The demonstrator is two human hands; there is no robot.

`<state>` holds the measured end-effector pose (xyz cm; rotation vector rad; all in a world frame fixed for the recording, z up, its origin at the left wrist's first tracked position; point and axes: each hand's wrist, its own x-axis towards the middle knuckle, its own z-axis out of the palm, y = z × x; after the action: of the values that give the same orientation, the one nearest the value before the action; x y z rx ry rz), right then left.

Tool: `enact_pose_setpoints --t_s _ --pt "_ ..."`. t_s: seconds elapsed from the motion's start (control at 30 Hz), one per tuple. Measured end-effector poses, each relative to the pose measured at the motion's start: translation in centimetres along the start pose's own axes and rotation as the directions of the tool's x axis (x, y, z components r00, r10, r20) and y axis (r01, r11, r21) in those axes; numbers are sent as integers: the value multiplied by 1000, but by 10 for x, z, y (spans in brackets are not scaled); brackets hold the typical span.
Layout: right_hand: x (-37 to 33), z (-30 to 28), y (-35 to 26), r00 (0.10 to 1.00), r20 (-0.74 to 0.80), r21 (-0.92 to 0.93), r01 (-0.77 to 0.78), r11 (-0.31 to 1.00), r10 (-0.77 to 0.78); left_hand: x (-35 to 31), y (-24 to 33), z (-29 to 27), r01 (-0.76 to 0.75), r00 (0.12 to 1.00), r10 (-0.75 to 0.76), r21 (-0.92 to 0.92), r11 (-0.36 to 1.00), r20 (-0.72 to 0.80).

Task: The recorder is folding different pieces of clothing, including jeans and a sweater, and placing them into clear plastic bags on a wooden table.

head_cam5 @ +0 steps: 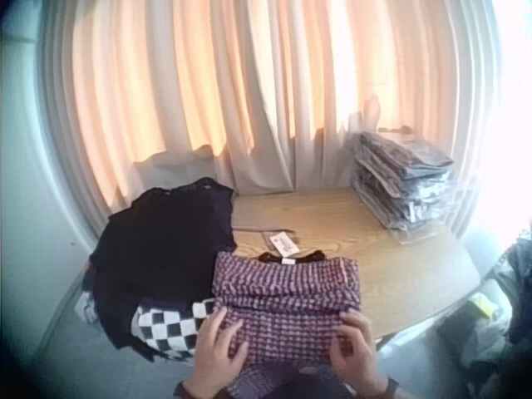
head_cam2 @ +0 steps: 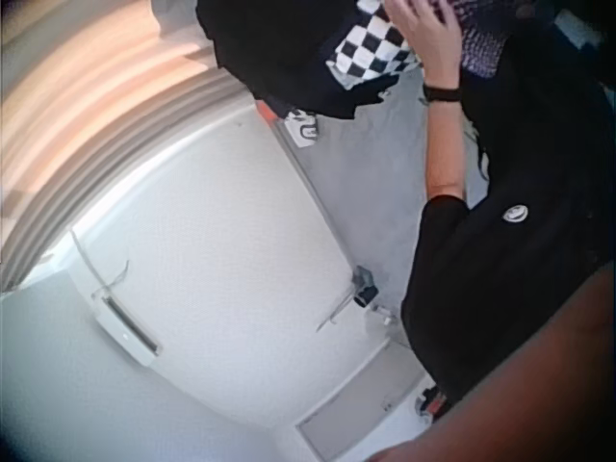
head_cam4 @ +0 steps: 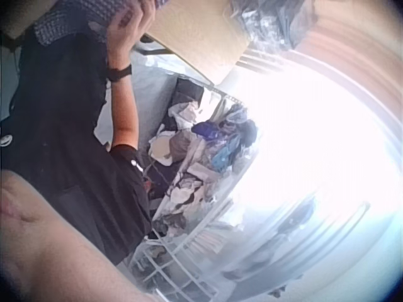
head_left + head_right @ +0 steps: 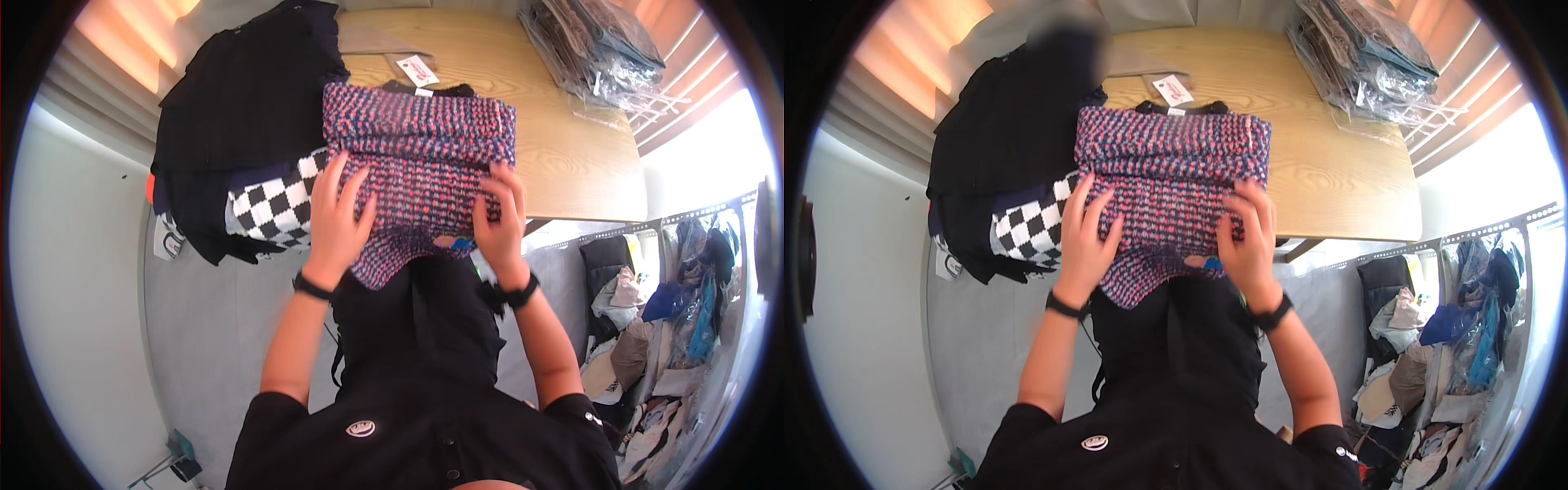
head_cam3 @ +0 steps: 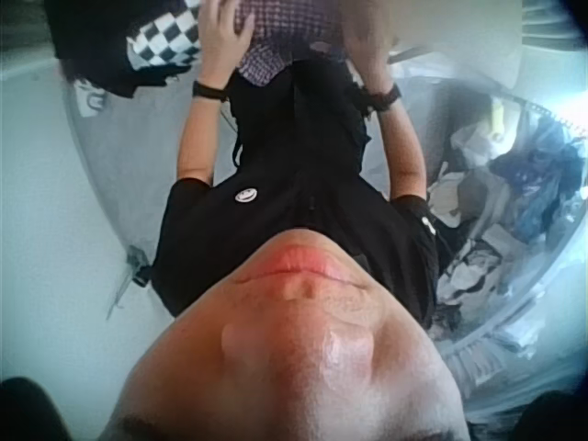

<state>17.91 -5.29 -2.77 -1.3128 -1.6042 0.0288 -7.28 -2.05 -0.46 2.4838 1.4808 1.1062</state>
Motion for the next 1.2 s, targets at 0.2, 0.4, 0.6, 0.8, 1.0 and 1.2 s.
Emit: enact_pose_setpoints --t_s 0.2,0.4,0.6,0.8,1.0,1.2 --pt "-112 -26 0 891 18 230 -445 866 453 -91 21 -6 204 974 -214 -126 971 -70" --pt "-112 -13 36 516 593 393 -856 337 618 -114 9 7 606 768 -624 -481 633 147" --pt "-103 -44 34 205 860 59 -950 308 467 -127 -7 -15 624 704 -652 -682 381 281" --pt "-93 -97 25 383 915 365 -919 148 129 -118 17 -60 515 736 -655 -770 376 172" --pt "-79 -121 12 552 822 542 -834 107 140 -89 36 -98 610 738 -504 -762 218 448" --pt "-99 -68 0 344 855 284 -937 204 389 -91 34 -90 424 846 -280 -252 870 455"
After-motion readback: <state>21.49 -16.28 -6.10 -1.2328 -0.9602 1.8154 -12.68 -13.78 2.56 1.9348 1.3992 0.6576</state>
